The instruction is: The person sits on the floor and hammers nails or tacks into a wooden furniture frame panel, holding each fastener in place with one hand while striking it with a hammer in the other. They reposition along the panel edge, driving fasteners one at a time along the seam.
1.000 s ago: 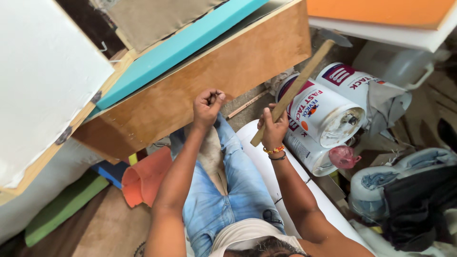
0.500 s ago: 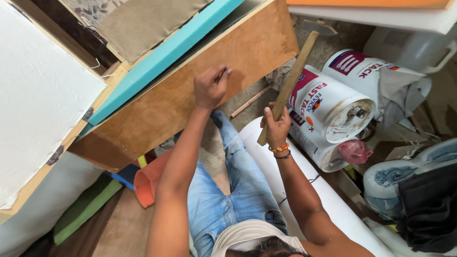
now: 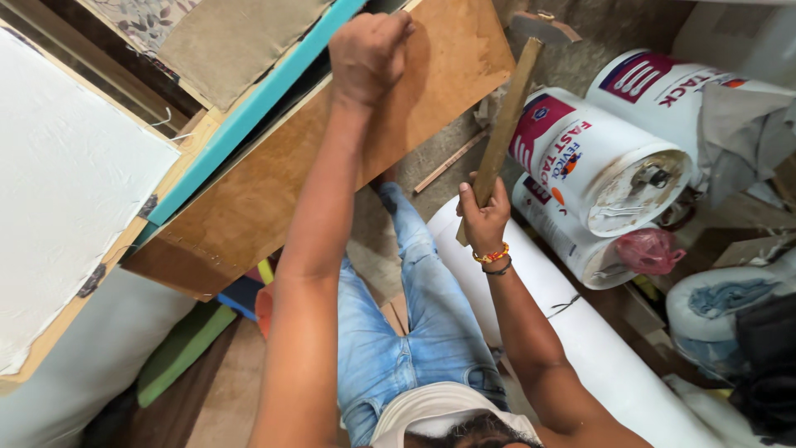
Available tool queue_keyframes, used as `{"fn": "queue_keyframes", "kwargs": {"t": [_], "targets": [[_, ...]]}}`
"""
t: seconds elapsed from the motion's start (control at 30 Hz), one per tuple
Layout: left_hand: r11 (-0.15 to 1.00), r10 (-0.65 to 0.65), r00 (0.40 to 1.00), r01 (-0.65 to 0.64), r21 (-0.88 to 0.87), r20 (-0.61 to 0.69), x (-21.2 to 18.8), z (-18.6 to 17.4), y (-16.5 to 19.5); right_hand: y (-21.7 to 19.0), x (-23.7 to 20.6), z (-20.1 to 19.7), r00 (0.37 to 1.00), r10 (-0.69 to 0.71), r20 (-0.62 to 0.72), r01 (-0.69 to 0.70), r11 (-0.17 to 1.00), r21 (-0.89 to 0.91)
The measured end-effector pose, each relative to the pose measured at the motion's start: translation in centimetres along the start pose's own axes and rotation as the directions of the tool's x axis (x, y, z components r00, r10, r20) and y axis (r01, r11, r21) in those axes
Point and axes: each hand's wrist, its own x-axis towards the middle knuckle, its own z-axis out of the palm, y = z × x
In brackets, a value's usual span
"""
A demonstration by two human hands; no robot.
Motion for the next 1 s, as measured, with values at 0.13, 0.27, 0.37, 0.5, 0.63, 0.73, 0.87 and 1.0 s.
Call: {"fn": "queue_keyframes", "kwargs": {"t": [0.13,0.27,0.37,0.5,0.63,0.73,0.87,1.0], "targets": [[0.992,-0.038,0.998,0.043,-0.115,0.051,-0.2,-0.5,-0.6,-0.3,0.0,-0.3,0.995,-0.101,0.02,0.102,0.993,-0.066],[0.957,-0.158,0.981,0.181,-0.226,0.113,-0.4,-0.7,-0.3,-0.8,0.3,-0.3,0.981,-0.159,0.113,0.17,0.98,-0.104],[0.969,-0.123,0.986,0.144,-0.202,0.11,-0.5,-0.8,-0.2,-1.1,0.3,-0.4,0.986,-0.104,0.129,0.13,0.968,-0.215],[0.991,0.033,0.998,-0.027,-0.128,0.046,-0.6,-0.8,-0.2,-1.6,0.2,-0.6,0.979,-0.156,0.134,0.19,0.935,-0.299],[0.99,-0.004,0.999,0.012,-0.144,0.054,-1.1,-0.7,-0.4,-1.9,0.1,-0.6,0.955,-0.26,0.144,0.295,0.889,-0.351],[0.989,-0.065,0.993,0.077,-0.122,0.101,-1.5,-0.8,-0.6,-2.1,0.0,-0.6,0.954,-0.263,0.144,0.298,0.889,-0.347],[0.997,-0.022,0.994,0.029,-0.072,0.105,-1.7,-0.8,-0.7,-1.9,-0.1,-0.7,0.965,-0.222,0.141,0.259,0.9,-0.352],[0.991,0.033,0.995,-0.02,-0.135,0.09,-1.3,-0.8,-0.5,-1.7,-0.2,-0.9,0.97,-0.196,0.141,0.234,0.906,-0.351]]}}
